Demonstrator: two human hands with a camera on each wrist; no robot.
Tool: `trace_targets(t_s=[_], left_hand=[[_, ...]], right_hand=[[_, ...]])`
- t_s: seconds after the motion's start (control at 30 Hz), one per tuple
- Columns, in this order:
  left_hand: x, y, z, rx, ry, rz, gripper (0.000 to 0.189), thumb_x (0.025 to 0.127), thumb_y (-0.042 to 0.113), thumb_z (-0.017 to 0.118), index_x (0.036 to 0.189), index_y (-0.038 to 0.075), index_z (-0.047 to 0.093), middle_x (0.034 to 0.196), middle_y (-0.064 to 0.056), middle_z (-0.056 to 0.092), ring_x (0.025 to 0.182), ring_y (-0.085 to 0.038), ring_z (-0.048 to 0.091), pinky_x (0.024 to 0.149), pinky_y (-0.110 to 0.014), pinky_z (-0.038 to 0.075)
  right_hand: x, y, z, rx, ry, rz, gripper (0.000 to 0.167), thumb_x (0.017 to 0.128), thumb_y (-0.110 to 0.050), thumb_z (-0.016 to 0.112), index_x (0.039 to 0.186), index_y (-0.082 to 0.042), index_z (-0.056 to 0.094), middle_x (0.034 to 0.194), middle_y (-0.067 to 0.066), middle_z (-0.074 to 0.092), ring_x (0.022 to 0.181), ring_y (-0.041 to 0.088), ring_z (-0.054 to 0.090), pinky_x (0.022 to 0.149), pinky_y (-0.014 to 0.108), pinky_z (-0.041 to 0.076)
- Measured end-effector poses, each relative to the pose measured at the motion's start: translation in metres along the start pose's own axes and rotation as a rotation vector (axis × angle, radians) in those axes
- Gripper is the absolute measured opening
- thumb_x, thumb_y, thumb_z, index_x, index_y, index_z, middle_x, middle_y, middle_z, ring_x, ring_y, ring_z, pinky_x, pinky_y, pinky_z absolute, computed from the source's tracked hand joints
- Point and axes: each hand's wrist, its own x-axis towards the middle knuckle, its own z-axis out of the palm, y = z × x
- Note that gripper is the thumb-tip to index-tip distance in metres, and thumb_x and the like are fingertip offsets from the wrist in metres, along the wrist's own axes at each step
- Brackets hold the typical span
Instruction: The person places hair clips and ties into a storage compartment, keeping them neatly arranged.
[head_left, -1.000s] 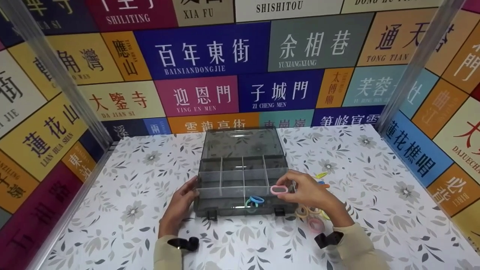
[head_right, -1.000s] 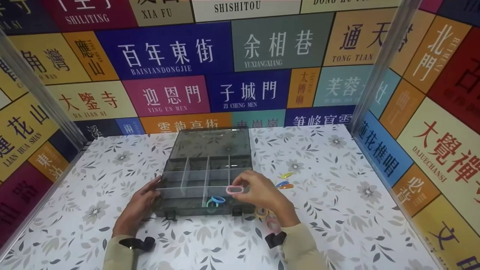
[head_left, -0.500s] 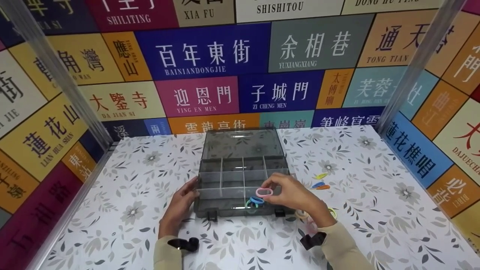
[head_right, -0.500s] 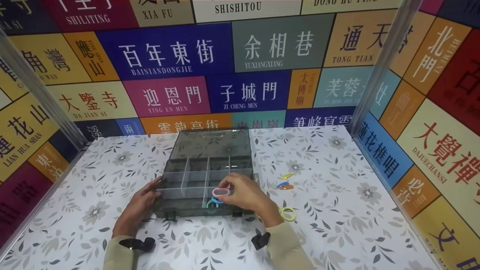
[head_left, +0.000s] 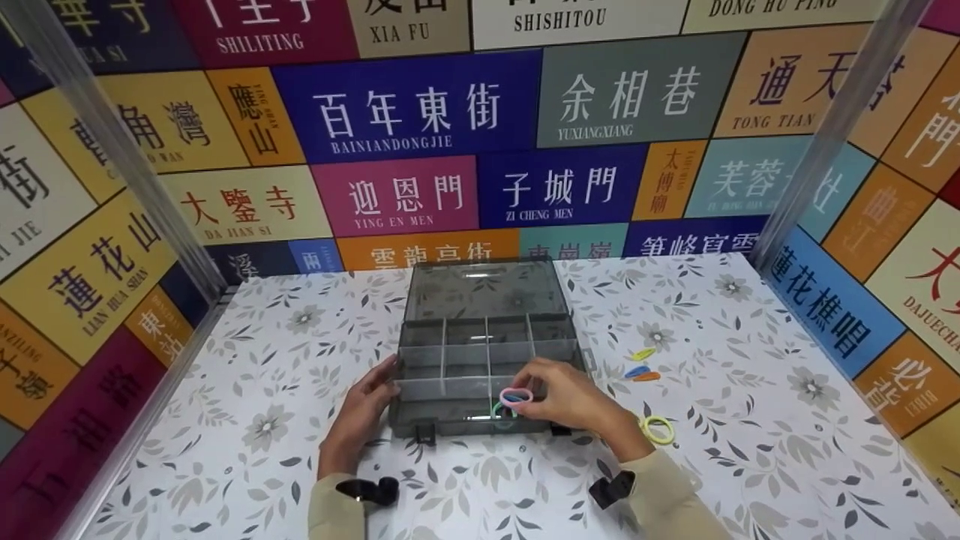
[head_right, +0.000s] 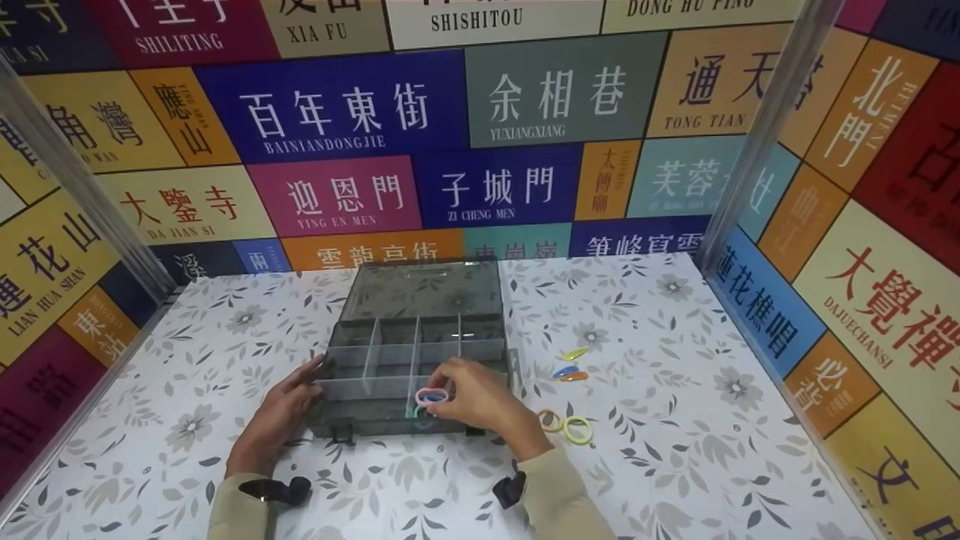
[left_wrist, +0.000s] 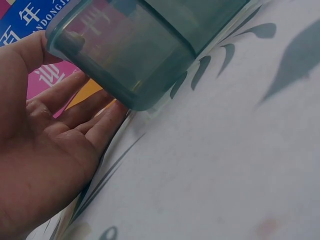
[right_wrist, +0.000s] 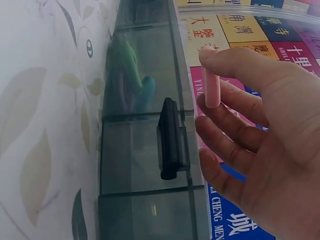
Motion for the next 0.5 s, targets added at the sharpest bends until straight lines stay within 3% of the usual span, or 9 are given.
trace_targets(t_s=[0.5], left_hand=[[0.000, 0.002, 0.002, 0.021, 0.019, -0.028, 0.060, 0.093, 0.012, 0.056, 0.152, 0.020, 0.045, 0.162, -0.006, 0.037, 0.153, -0.027, 0.028, 0.125, -0.047, 0.028]], right_hand=[[0.005, 0.003, 0.012, -0.010, 0.031, -0.058, 0.028, 0.083, -0.029, 0.081, 0.106, -0.016, 0.073, 0.097, -0.003, 0.065, 0.079, 0.009, 0.061, 0.066, 0.022, 0.050]])
